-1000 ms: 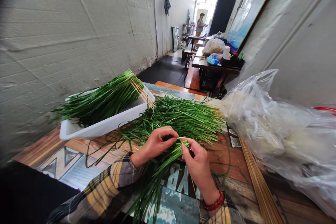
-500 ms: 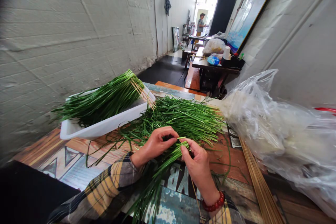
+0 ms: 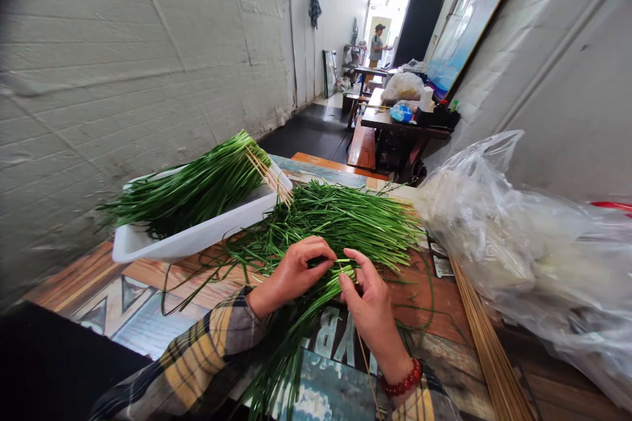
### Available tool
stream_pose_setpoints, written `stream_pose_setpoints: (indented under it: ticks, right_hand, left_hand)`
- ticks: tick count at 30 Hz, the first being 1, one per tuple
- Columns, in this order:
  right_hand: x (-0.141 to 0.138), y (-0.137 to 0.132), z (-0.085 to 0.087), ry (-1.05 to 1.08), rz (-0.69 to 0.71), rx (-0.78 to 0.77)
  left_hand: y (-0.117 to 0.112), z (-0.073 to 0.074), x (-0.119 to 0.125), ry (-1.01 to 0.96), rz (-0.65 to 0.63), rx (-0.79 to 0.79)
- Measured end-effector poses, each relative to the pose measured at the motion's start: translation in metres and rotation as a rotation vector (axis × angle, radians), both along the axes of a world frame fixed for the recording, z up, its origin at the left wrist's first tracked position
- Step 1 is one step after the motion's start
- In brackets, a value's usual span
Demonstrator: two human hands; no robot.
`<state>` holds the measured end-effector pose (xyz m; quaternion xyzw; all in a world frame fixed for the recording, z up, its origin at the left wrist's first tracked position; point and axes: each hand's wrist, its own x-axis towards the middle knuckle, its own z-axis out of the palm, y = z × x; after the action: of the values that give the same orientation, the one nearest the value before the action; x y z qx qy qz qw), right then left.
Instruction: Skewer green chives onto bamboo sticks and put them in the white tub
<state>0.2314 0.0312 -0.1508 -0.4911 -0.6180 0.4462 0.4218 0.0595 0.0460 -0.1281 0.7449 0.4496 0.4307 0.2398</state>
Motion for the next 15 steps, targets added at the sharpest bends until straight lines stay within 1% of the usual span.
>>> stream_pose_setpoints:
  ticks: [6, 15]
  right_hand:
    - [0.0000, 0.0001, -0.0019, -0.044, 0.011, 0.003]
    - [-0.0010, 0.0004, -0.0055, -0.057, -0.012, 0.016]
  left_hand:
    - [-0.0006, -0.0014, 0.0012, 0.005, 0.010, 0.016]
    - [-0.0008, -0.0040, 0.0033, -0.126, -0.020, -0.115]
